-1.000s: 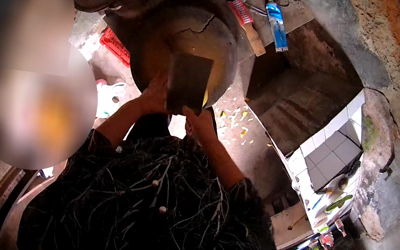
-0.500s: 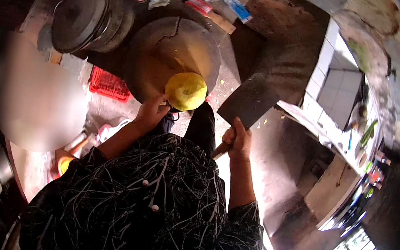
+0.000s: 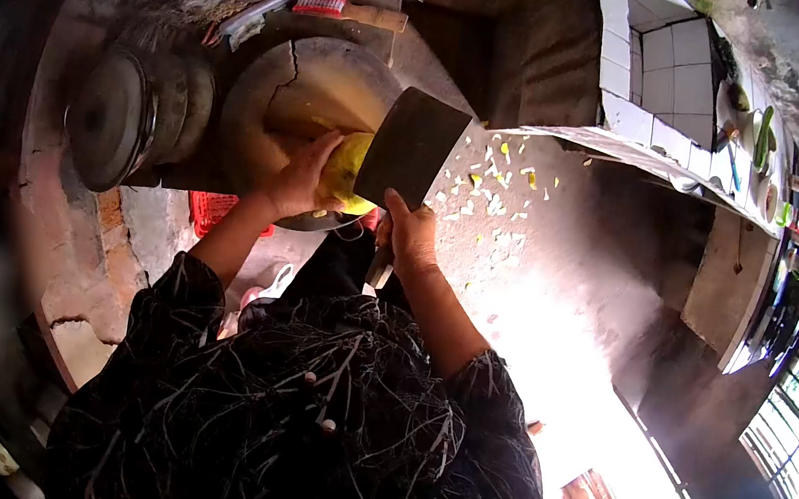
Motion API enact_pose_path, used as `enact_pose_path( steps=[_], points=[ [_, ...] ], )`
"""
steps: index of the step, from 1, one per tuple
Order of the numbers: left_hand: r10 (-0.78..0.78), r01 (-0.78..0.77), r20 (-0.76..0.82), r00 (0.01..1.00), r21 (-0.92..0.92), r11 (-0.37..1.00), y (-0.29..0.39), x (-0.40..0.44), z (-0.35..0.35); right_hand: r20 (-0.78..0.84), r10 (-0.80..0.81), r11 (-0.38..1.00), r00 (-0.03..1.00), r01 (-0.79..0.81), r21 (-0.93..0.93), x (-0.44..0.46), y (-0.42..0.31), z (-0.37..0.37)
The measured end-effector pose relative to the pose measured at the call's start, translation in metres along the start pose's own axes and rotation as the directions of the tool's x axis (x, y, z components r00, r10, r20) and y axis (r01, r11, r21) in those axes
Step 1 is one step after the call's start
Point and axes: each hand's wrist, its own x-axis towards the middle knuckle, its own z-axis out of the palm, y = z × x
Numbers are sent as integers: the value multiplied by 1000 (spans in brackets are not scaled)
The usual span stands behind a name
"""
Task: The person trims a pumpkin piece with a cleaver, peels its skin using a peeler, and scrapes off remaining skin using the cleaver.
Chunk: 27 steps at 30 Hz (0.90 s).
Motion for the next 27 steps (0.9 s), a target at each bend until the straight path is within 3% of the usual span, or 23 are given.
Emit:
enact_pose_path(
  steps=[2, 14, 16, 19, 21, 23, 25, 27],
  points=[
    [-101, 93, -21, 995, -249, 964, -3, -7, 10, -9, -8, 1000, 1000, 8, -1, 2, 1, -1],
    [-26, 5, -88, 996, -226, 974, -9, -6, 13, 25, 68, 994, 997, -70, 87, 2, 8, 6],
    [-35, 15, -78, 996, -248, 969, -5, -5, 8, -31, 36, 953, 999, -25, 301, 0, 21, 17],
    [-41, 24, -63, 997, -249, 968, -5, -6, 9, -87, 84, 916, 993, -43, 398, -4, 27, 26],
    [-39, 24, -62, 997, -229, 973, -7, -7, 11, -49, 36, 950, 998, -19, 313, 4, 24, 13],
    [-41, 24, -75, 996, -211, 977, -6, -7, 12, 33, 83, 995, 996, -85, 57, 14, 8, 0],
    [-45, 32, -58, 997, -211, 977, -4, -7, 7, 120, 78, 997, 990, -77, -15, 26, -4, -10],
    [-52, 41, -46, 998, -212, 976, -1, -5, 4, 102, 102, 991, 990, -92, -98, 28, -18, -6]
  ],
)
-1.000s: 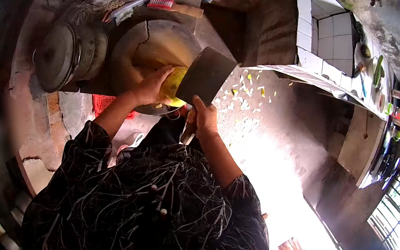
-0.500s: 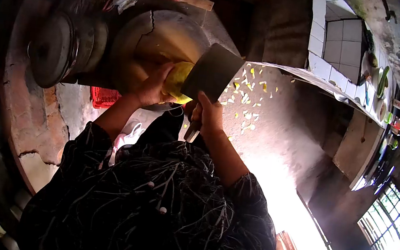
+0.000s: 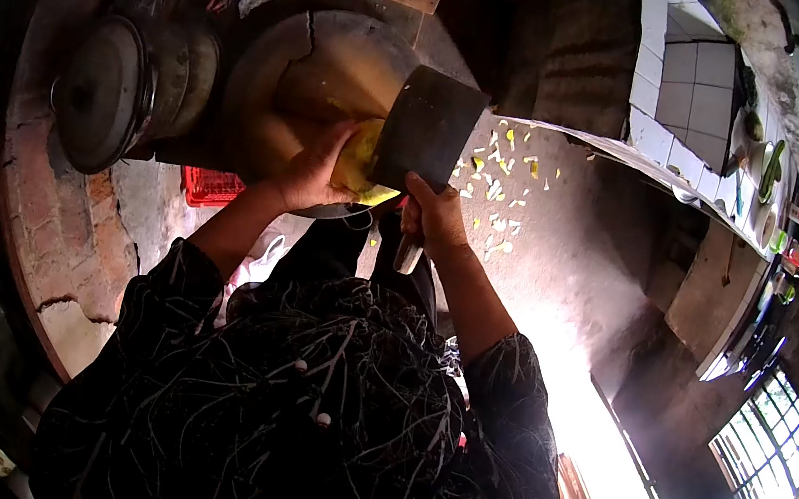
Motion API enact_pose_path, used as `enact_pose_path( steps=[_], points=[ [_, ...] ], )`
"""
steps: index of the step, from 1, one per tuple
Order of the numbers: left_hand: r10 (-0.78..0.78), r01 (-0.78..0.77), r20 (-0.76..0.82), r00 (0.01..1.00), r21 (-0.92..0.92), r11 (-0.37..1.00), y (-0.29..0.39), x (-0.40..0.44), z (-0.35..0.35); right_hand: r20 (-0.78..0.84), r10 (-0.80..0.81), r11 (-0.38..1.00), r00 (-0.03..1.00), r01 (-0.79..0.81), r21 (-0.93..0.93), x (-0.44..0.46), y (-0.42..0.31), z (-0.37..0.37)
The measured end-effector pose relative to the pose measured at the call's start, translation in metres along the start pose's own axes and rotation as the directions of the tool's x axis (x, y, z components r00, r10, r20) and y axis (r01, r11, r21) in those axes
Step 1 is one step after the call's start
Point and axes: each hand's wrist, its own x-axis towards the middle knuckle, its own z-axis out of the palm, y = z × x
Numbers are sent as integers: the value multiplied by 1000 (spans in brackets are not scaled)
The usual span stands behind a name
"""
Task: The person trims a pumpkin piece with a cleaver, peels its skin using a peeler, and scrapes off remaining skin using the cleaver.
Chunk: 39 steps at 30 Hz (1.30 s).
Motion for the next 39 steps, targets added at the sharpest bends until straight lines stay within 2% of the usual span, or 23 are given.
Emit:
enact_pose_path(
  steps=[3, 6, 7, 8, 11, 15, 18, 22, 24, 26, 27, 29, 31, 32, 34, 35, 36, 37, 38, 39],
  points=[
    [56, -59, -42, 998, -73, 996, -3, -2, 3, 3, -60, 998, 998, 60, -28, -1, 5, 5],
    [97, -98, -84, 992, -4, 995, -5, 1, 2, -42, -60, 975, 997, 67, 212, -8, 32, 17],
    [23, -24, -62, 998, -13, 1000, -2, 1, 2, -53, -35, 954, 998, 49, 294, -9, 37, 20],
    [-53, 53, -36, 998, -23, 998, 0, -1, 5, -55, -30, 955, 998, 44, 294, -10, 40, 23],
    [-125, 125, 5, 992, -30, 992, 1, -2, 4, -61, -33, 902, 998, 56, 428, -12, 46, 32],
    [-90, 90, -10, 996, -33, 995, -1, -2, 5, -123, -22, 872, 992, 80, 484, -14, 54, 41],
    [-109, 111, -30, 994, 68, 991, 1, -4, 7, -114, -40, 841, 993, 95, 533, -12, 60, 45],
    [-121, 121, -4, 993, -23, 992, 2, -2, 5, -97, -46, 818, 994, 93, 567, -13, 65, 52],
    [-127, 126, -6, 992, -52, 991, -2, -4, 10, -172, -12, 783, 985, 116, 612, -13, 66, 59],
    [-30, 27, -77, 997, -32, 999, -6, -4, 11, -171, -22, 772, 985, 125, 623, -11, 66, 64],
    [-27, 25, -83, 996, -26, 999, -8, -3, 13, -166, 33, 727, 986, 90, 681, -8, 66, 67],
    [49, -64, -80, 996, -194, 979, -12, -3, 16, -144, 81, 679, 986, 51, 733, -3, 59, 74],
    [3, -11, -32, 999, -245, 969, -17, -7, 18, -206, 37, 683, 978, 126, 719, -4, 46, 84],
    [-39, 43, 20, 999, -302, 952, -18, -4, 13, -196, 23, 679, 980, 129, 722, -6, 42, 80],
    [-21, 25, 21, 1000, -227, 974, -18, 0, 6, -101, -19, 725, 995, 84, 684, -18, 42, 50],
    [-14, 19, 29, 999, -165, 986, -18, -2, 6, -157, -19, 685, 987, 127, 717, -28, 36, 42],
    [-14, 18, 28, 1000, -168, 986, -13, -3, 1, -176, -72, 736, 982, 172, 655, -27, 38, 18],
    [-153, 143, -27, 988, -222, 964, -5, -2, -9, -181, -38, 722, 983, 152, 675, -43, 25, 8],
    [-289, 258, -75, 954, -281, 924, -2, 0, -18, -216, -82, 750, 973, 203, 629, -40, 33, -22],
    [-278, 220, -176, 944, -289, 932, -21, 2, -16, -271, -94, 758, 958, 245, 605, -38, 42, -53]
  ],
)
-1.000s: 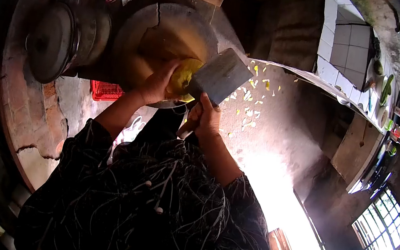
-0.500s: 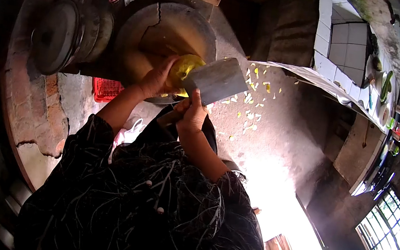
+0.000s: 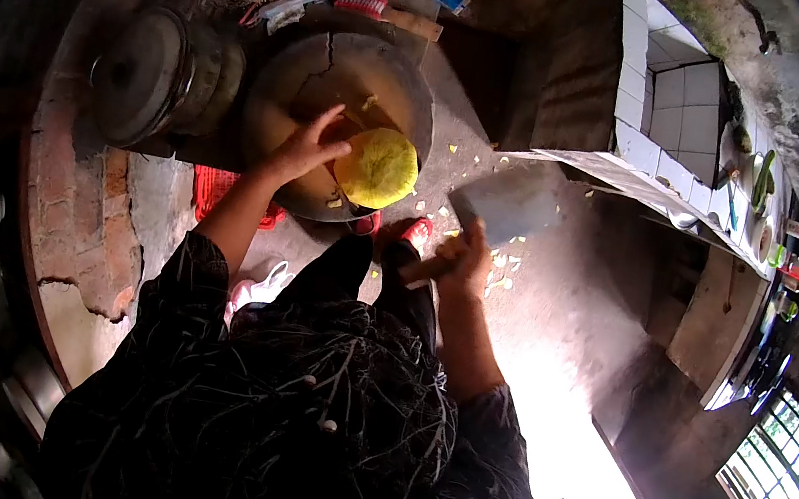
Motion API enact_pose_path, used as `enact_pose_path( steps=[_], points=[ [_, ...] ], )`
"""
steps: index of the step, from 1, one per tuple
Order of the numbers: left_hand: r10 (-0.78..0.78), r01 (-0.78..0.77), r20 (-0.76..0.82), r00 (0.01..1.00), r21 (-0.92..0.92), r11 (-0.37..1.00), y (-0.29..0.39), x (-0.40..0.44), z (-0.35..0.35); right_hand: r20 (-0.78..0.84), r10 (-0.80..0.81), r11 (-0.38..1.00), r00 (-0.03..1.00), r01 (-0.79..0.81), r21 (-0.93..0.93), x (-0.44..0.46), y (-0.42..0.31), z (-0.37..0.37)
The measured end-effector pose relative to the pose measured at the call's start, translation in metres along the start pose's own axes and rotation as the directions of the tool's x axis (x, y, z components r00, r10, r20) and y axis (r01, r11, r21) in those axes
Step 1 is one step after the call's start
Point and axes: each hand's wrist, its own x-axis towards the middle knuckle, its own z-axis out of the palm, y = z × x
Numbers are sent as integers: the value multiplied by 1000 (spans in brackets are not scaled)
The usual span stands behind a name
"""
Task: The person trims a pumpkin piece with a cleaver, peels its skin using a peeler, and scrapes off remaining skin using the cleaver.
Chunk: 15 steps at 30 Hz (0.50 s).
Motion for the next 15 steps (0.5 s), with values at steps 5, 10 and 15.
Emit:
enact_pose_path(
  steps=[5, 10, 15],
  points=[
    [110, -2, -159, 981, 560, 829, -3, 29, -5, -215, -216, 966, 952, 177, -188, -25, -43, -119],
    [213, -180, 46, 976, 723, 667, 11, 58, -3, -526, -294, 942, 798, 148, -302, -61, -27, -275],
    [288, -339, 199, 937, 726, 598, 3, 73, -7, -738, -183, 945, 649, -90, -314, -128, -1, -332]
  ],
)
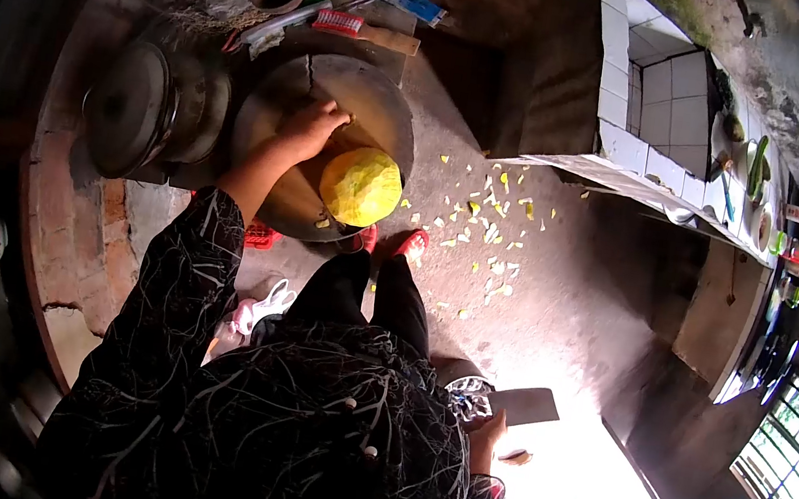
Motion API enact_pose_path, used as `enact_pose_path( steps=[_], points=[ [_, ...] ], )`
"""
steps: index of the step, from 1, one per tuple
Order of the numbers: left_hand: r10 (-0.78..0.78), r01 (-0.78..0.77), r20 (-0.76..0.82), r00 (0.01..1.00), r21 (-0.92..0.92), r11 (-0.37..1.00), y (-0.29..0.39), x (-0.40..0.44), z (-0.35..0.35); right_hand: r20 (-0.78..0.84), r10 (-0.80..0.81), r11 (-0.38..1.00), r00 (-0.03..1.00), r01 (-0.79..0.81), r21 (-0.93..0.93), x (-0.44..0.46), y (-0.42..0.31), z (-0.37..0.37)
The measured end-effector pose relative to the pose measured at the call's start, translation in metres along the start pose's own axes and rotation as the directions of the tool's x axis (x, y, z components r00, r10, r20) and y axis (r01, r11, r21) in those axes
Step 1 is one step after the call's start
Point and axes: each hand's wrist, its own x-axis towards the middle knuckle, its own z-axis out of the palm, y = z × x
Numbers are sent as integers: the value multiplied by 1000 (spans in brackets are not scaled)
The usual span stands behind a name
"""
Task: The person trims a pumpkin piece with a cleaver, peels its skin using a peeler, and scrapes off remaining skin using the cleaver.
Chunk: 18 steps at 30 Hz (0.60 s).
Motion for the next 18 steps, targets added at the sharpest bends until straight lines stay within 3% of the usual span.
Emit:
enact_pose_path(
  steps=[3, 7, 9, 15, 17, 18],
  points=[
    [57, -60, 89, 994, 25, 998, -5, -3, 4, -94, 141, 971, 986, -119, 208, -4, 7, -1],
    [62, -72, 108, 992, 87, 994, -4, -8, 11, 76, 43, 993, 996, -50, 105, 2, -3, 8],
    [94, -107, 95, 991, 146, 983, -2, -10, 13, 134, 75, 978, 988, -99, 183, 13, -17, 25],
    [-70, 59, 29, 997, 270, 961, 3, -19, 23, 263, -97, 968, 960, 29, 251, 10, -60, 89],
    [60, -27, -335, 940, 102, 994, -15, -34, 40, 283, -102, 971, 954, 33, 239, -2, -74, 106],
    [53, -20, -335, 941, 103, 994, -24, -46, 46, 311, -117, 970, 943, 42, 238, -5, -78, 112]
  ],
)
